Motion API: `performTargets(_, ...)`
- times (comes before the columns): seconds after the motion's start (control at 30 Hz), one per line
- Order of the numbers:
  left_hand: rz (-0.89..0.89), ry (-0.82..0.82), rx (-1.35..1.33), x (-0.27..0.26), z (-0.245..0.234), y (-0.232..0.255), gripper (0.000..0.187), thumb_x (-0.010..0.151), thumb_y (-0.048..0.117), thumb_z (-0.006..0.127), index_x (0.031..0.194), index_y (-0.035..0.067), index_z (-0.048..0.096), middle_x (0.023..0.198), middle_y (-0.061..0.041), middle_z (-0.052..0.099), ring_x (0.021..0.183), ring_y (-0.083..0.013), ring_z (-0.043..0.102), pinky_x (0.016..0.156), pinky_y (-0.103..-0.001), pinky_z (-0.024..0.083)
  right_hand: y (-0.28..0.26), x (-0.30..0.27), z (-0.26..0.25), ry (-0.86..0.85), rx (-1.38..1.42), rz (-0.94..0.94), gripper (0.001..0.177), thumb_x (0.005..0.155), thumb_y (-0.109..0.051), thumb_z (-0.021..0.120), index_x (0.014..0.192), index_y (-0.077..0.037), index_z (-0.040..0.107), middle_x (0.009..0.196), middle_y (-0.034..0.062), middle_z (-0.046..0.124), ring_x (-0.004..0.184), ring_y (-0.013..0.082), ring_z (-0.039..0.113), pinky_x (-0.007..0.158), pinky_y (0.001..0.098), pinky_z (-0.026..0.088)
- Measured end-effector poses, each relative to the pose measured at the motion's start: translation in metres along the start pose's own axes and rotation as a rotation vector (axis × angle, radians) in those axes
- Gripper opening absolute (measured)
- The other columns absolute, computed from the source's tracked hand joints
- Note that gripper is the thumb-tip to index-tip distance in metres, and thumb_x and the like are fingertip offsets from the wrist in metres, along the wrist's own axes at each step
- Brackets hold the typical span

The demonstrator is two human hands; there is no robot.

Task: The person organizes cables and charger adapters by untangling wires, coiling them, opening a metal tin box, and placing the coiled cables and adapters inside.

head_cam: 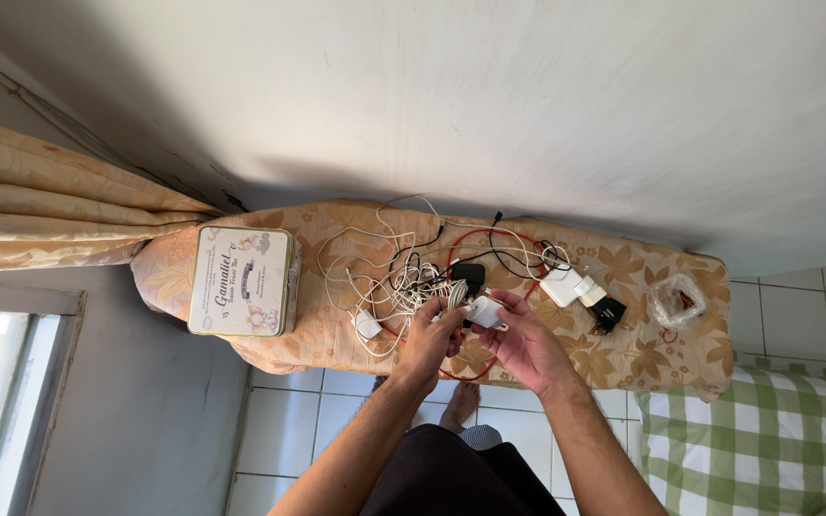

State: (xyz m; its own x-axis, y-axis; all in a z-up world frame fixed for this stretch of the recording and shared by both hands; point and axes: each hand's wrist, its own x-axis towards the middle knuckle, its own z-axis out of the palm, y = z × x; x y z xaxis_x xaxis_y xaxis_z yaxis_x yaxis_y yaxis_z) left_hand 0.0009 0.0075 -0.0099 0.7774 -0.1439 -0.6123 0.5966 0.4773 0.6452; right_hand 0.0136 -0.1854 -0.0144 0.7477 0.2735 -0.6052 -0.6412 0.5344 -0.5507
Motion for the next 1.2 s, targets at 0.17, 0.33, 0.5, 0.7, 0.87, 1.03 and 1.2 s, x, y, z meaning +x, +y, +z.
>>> performTargets(0.17,0.010,-0.027,-0.002,-0.002,0.000,0.001,0.012,0.095,0.014,0.066,0.094,0.006,0.057,0.063,0.000,0.052,0.052,-0.0068,0.044,0.047,-0.024,0.034,0.004,0.010,-0.013,-0.114,0.149,-0.142,0.022,0.105,-0.014,0.066,0.119,0.000,0.058,0.117,0.0132,0.063,0.108,0.0225,0.067,0.097,0.0396,0.056)
performTargets(0.33,0.019,-0.069,-0.017,-0.008,0.003,0.006,0.013,0.095,0.012,0.065,0.091,0.004,0.056,0.062,0.000,0.052,0.050,-0.0073,0.044,0.046,-0.024,0.033,-0.002,0.005,-0.004,-0.116,-0.068,-0.183,0.028,0.098,-0.008,0.065,0.125,-0.003,0.060,0.118,0.0089,0.063,0.112,0.0180,0.063,0.102,0.0331,0.052)
performTargets(0.5,0.016,-0.074,0.030,-0.010,0.004,0.011,0.010,0.096,0.011,0.064,0.096,0.003,0.059,0.062,0.000,0.053,0.051,-0.0065,0.043,0.047,-0.024,0.034,-0.008,0.003,0.006,-0.153,-0.106,-0.227,0.032,0.096,-0.006,0.066,0.127,-0.003,0.057,0.122,0.0074,0.060,0.114,0.0174,0.060,0.101,0.0334,0.050)
performTargets(0.7,0.026,-0.079,0.099,-0.010,0.001,0.011,0.012,0.096,0.014,0.065,0.094,0.004,0.061,0.063,0.001,0.053,0.053,-0.0061,0.045,0.048,-0.023,0.035,-0.015,0.000,0.009,-0.168,-0.239,-0.278,0.037,0.095,-0.002,0.067,0.130,-0.005,0.055,0.123,0.0042,0.058,0.111,0.0133,0.058,0.096,0.0331,0.048)
performTargets(0.87,0.062,-0.026,0.160,-0.010,0.003,0.011,0.013,0.096,0.016,0.067,0.097,0.003,0.064,0.067,0.001,0.056,0.058,-0.0056,0.048,0.052,-0.023,0.038,-0.014,-0.001,0.015,-0.016,-0.610,-0.304,0.044,0.095,-0.006,0.070,0.136,-0.008,0.055,0.117,0.0082,0.061,0.100,0.0138,0.058,0.088,0.0315,0.051)
performTargets(1.03,0.106,0.015,0.266,-0.013,0.001,0.014,0.016,0.096,0.018,0.067,0.101,0.004,0.066,0.068,0.001,0.057,0.060,-0.0058,0.049,0.054,-0.025,0.040,-0.014,0.000,0.026,-0.024,-0.639,-0.339,0.048,0.093,-0.008,0.070,0.137,-0.008,0.053,0.128,0.0059,0.058,0.108,0.0107,0.059,0.093,0.0292,0.054)
performTargets(1.2,0.088,-0.013,0.153,-0.012,-0.003,0.008,0.016,0.097,0.019,0.066,0.103,0.004,0.064,0.072,0.000,0.058,0.062,-0.0060,0.049,0.056,-0.024,0.041,-0.014,0.000,0.033,-0.002,-0.647,-0.317,0.057,0.092,-0.007,0.070,0.144,-0.011,0.048,0.129,0.0084,0.055,0.104,0.0127,0.059,0.092,0.0298,0.054)
